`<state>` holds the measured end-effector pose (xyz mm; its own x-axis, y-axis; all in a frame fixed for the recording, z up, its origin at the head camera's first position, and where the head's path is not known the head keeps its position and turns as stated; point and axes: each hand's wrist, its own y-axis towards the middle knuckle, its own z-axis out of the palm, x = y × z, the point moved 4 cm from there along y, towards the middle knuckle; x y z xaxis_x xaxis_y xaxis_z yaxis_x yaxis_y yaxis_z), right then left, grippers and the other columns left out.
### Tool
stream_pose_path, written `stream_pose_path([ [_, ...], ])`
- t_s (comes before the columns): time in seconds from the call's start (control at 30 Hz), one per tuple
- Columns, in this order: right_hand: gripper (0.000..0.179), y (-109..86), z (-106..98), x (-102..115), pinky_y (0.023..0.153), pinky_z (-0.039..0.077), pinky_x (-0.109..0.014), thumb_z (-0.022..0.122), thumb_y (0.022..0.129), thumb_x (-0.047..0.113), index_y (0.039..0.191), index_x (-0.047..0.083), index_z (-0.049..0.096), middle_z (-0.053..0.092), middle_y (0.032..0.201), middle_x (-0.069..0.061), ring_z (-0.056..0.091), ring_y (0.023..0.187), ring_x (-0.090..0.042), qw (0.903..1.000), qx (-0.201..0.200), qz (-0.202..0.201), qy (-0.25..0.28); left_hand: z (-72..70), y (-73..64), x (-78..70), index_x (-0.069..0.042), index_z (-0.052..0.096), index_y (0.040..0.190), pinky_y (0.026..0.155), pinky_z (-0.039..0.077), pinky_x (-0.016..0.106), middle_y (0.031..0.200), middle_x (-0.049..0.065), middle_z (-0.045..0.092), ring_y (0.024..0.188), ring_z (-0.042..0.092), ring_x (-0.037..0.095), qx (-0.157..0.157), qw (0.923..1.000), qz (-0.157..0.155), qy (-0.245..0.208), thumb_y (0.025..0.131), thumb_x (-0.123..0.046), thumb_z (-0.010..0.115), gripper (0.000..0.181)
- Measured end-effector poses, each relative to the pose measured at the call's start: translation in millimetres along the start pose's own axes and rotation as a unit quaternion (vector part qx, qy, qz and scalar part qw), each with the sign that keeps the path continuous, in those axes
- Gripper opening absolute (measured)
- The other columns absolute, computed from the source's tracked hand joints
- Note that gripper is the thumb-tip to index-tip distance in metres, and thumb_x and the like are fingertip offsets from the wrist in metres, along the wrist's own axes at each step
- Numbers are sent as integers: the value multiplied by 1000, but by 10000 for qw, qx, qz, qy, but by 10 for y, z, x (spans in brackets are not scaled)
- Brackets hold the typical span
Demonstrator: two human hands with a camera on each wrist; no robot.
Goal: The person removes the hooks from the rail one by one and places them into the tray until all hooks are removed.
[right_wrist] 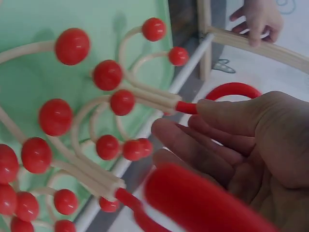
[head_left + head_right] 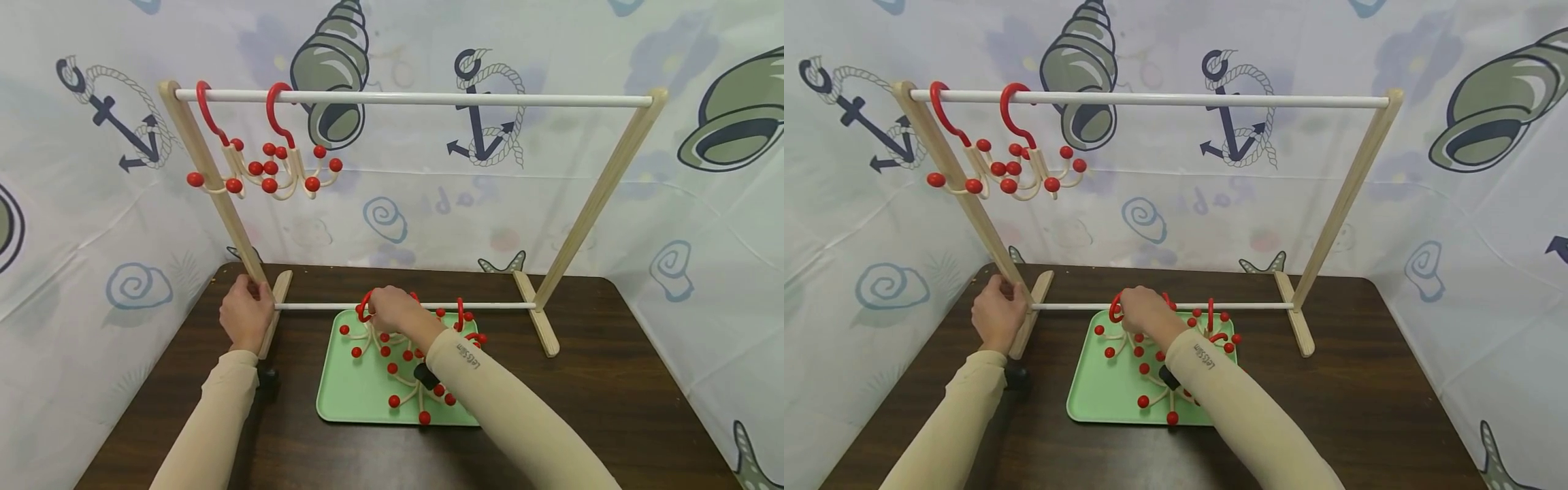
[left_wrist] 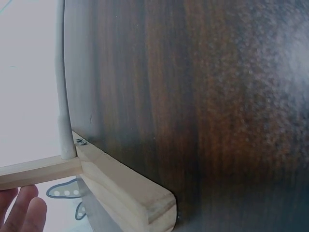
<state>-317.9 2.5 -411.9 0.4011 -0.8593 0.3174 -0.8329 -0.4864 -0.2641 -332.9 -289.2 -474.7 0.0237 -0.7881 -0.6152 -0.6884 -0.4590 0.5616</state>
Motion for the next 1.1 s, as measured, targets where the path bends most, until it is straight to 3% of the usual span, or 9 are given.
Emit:
stream_pose_path([
  [0.1,18,-57,-94,33,61,35,-26,60,93,6,108,7,70,63,97,-3,41,68,-12,9999,130,105,-45,-10,-4,8,-2,63,96,62,43,57,83,16,68,73,64,40,-21,10000,-18,-15,91,-23,62,22],
  [0.2,23,-130,-228,73,65,39,-25,60,92,4,112,10,68,64,107,-1,46,73,-10,9996,56,114,-254,-19,-5,21,-2,63,96,63,43,57,82,16,68,72,64,40,-65,10000,-37,-14,91,-23,62,22],
  [0.3,17,-198,-363,103,64,35,-28,57,90,-1,99,9,67,59,94,-2,41,73,-15,9996,52,56,-276,-25,-8,32,-2,63,96,62,43,57,82,16,68,72,64,40,-68,10000,-63,-2,91,-23,62,22],
  [0.4,20,-273,-519,139,66,40,-27,58,88,-3,100,9,70,64,98,0,49,79,-14,9993,-98,-13,-362,-24,-7,39,-2,63,96,63,43,57,83,16,68,73,64,40,-12,10000,-89,-6,92,-24,61,22],
  [0.47,25,-319,-629,178,71,46,-27,58,86,-4,103,8,72,68,102,-2,57,86,-16,9989,-160,-108,-425,-25,-5,42,-3,63,96,63,43,57,83,16,68,73,64,40,-3,9999,-114,-4,92,-24,61,22],
  [0.53,32,-377,-752,230,84,50,-31,59,86,-3,114,7,71,68,116,-4,62,104,-19,9978,-308,-253,-524,-27,-5,43,-3,63,96,63,43,57,83,16,68,73,63,40,0,9999,-137,-9,92,-25,61,22],
  [0.67,31,-521,-1004,348,92,48,-35,60,90,5,119,8,69,69,114,-4,63,108,-21,9963,-536,-470,-487,-24,-9,46,-3,63,97,63,43,57,82,15,68,73,63,40,-12,9999,-164,-8,92,-24,61,22],
  [0.93,27,-724,-1489,608,81,48,-29,66,93,23,118,14,71,70,97,4,60,89,-12,9833,-1595,-802,-362,-11,6,30,-3,64,98,62,43,57,83,15,67,72,63,39,-6,9999,-110,-33,92,-24,61,22],
  [1.1,24,-702,-1727,703,74,46,-26,64,94,29,113,17,73,70,93,4,59,82,-11,9563,-2783,-900,32,-10,6,5,-3,64,98,62,43,57,83,15,67,72,63,39,-2,10000,-76,-37,92,-24,61,22],
])
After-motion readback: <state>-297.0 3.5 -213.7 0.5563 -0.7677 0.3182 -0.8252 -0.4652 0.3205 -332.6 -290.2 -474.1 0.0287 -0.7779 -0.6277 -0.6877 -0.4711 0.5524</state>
